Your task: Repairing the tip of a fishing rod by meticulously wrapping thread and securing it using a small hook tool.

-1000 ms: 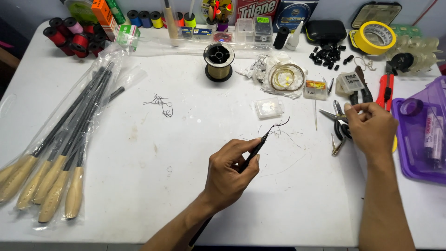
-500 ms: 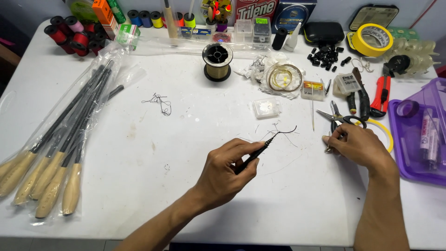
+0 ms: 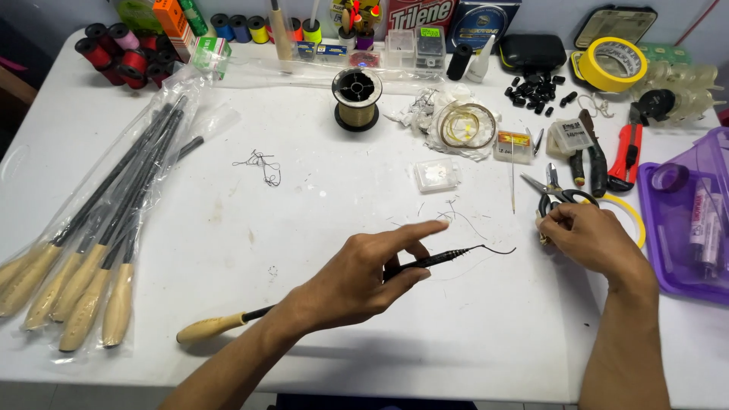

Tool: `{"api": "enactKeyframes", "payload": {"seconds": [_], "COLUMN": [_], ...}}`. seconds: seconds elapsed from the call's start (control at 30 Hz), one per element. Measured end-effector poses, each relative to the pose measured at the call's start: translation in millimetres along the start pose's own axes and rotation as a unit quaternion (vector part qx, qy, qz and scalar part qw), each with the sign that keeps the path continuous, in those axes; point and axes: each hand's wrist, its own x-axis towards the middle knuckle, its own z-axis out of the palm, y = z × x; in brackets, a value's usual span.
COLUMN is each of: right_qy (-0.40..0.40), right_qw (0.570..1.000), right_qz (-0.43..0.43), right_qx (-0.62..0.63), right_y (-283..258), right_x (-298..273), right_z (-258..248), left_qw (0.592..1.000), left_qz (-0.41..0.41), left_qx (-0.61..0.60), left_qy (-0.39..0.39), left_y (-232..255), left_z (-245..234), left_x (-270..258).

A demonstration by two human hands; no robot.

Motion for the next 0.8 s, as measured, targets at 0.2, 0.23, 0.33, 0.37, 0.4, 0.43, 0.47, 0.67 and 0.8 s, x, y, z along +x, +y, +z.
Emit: {"api": "enactKeyframes", "payload": {"seconds": [0.2, 0.23, 0.33, 0.37, 0.4, 0.43, 0.47, 0.67, 0.8], "right_qy": [0.049, 0.049, 0.076, 0.087, 0.098, 0.098, 0.102, 0.106, 0.112], "right_qw": [0.998, 0.998, 0.995, 0.994, 0.991, 0.991, 0.991, 0.99, 0.99], "right_qz": [-0.036, -0.036, -0.056, -0.065, -0.074, -0.074, -0.073, -0.066, -0.064], "right_qx": [0.004, 0.004, 0.015, 0.03, 0.045, 0.045, 0.044, 0.058, 0.056], "right_y": [10.4, 10.8, 12.7, 13.6, 14.3, 14.1, 13.8, 9.9, 14.0], "right_x": [5.6, 5.3, 4.6, 4.9, 5.0, 5.0, 4.8, 2.1, 7.8], "right_z": [2.5, 2.6, 4.2, 5.1, 6.0, 6.1, 6.1, 5.6, 8.8], "left_qw": [1.0, 1.0, 1.0, 1.0, 1.0, 1.0, 1.0, 0.996, 0.981], "left_qz": [-0.023, -0.023, -0.017, -0.02, -0.024, -0.024, -0.011, 0.073, 0.138], "left_qx": [0.002, 0.002, -0.003, -0.004, -0.005, -0.005, 0.001, 0.036, 0.131], "left_qy": [0.005, 0.005, 0.023, 0.019, 0.015, 0.015, 0.018, 0.026, 0.032], "left_y": [-9.9, -10.5, -11.5, -11.1, -10.8, -11.4, -11.9, -16.4, -26.1], "left_z": [3.3, 3.7, 4.2, 3.8, 3.3, 3.8, 4.3, 7.1, 13.5], "left_x": [0.1, 0.6, 1.4, 2.0, 2.6, 2.3, 1.9, -2.5, -5.3]}}
